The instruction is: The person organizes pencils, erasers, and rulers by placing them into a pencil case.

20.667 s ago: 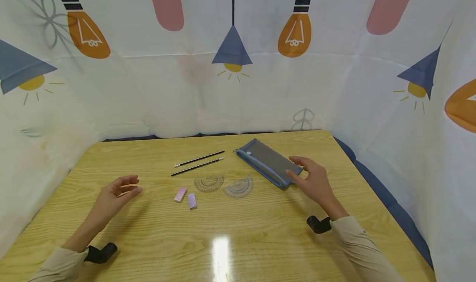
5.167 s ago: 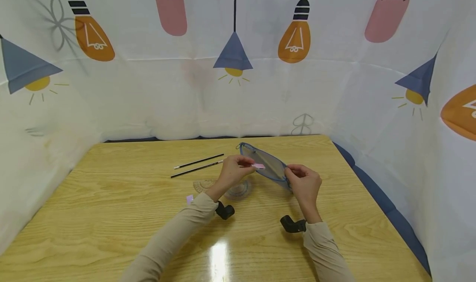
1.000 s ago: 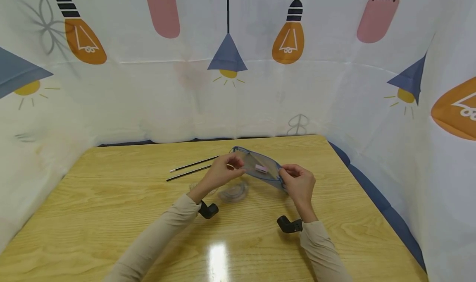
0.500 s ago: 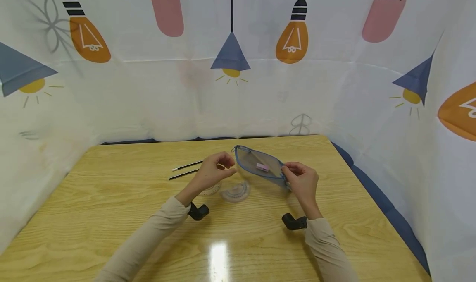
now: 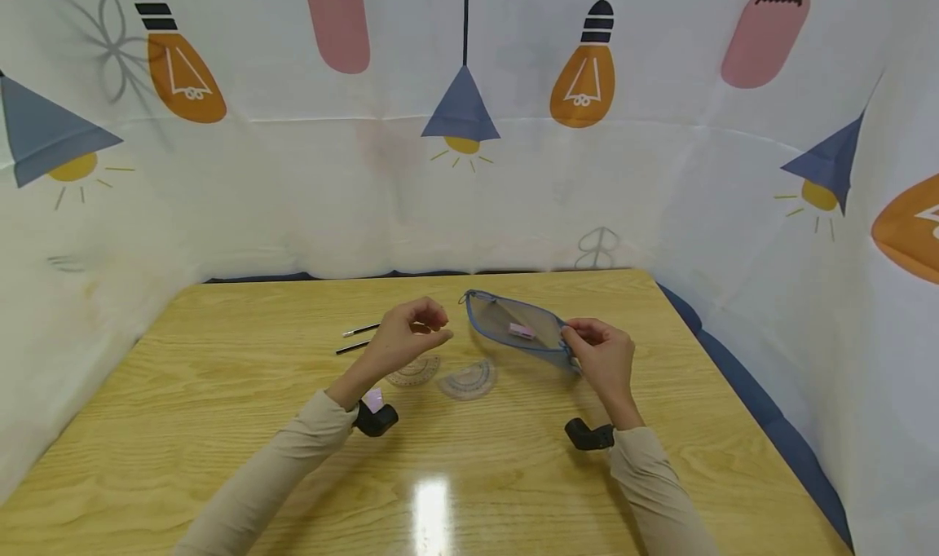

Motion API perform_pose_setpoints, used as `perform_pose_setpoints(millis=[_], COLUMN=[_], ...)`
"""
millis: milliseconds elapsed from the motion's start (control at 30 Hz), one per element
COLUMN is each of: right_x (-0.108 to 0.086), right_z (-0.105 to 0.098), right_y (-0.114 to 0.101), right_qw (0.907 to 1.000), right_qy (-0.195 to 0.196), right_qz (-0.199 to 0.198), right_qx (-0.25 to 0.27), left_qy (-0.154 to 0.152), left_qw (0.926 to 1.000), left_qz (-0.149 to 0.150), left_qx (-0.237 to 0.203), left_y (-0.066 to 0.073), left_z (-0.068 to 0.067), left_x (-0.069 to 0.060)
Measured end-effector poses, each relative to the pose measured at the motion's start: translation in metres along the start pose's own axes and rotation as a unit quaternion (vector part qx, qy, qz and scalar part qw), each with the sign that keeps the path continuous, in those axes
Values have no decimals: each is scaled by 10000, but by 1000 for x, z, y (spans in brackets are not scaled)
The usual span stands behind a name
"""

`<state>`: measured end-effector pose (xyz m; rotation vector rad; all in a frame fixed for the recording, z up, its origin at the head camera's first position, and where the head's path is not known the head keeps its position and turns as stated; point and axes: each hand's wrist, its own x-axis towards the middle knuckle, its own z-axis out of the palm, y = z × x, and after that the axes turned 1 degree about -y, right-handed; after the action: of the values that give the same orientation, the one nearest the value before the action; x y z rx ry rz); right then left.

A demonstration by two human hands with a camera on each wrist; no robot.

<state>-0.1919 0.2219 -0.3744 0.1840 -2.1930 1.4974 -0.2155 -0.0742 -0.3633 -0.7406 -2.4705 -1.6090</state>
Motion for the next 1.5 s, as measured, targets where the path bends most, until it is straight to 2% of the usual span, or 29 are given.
perform_pose_setpoints(millis=[200, 400, 567, 800, 867, 1100, 1200, 1233, 1467, 1500], right_x=[0, 2, 5, 8, 8, 8, 7, 7, 8, 8], right_z=[-2, -2, -3, -4, -3, -3, -3, -3, -1, -1], right_y=[4, 6, 7, 9, 10, 11, 11, 11, 9, 9], right_qw=[10000, 9999, 9995, 9991, 9990, 9990, 9992, 9993, 9993, 9993], right_qy=[76, -104, -208, -278, -283, -288, -286, -285, -277, -276], right_qz=[-31, -58, -177, -220, -238, -258, -220, -213, -208, -210], right_qx=[-41, 107, 144, 249, 243, 201, 150, 133, 125, 131], left_qy=[-12, 9, 110, 82, 119, 202, 267, 290, 371, 378], left_qw=[9999, 9996, 9992, 9991, 9988, 9987, 9986, 9985, 9977, 9976], left_qz=[-7, -234, -293, -331, -402, -442, -424, -416, -495, -482], left_qx=[-143, -163, -229, -250, -252, -128, -179, -192, -294, -329], left_y=[-3, -5, -6, -9, -7, 25, 26, 26, -15, -16], left_z=[-7, -15, -21, -29, -32, -44, -46, -46, -46, -47], left_x=[-6, -15, -20, -29, -32, -46, -50, -51, -52, -53])
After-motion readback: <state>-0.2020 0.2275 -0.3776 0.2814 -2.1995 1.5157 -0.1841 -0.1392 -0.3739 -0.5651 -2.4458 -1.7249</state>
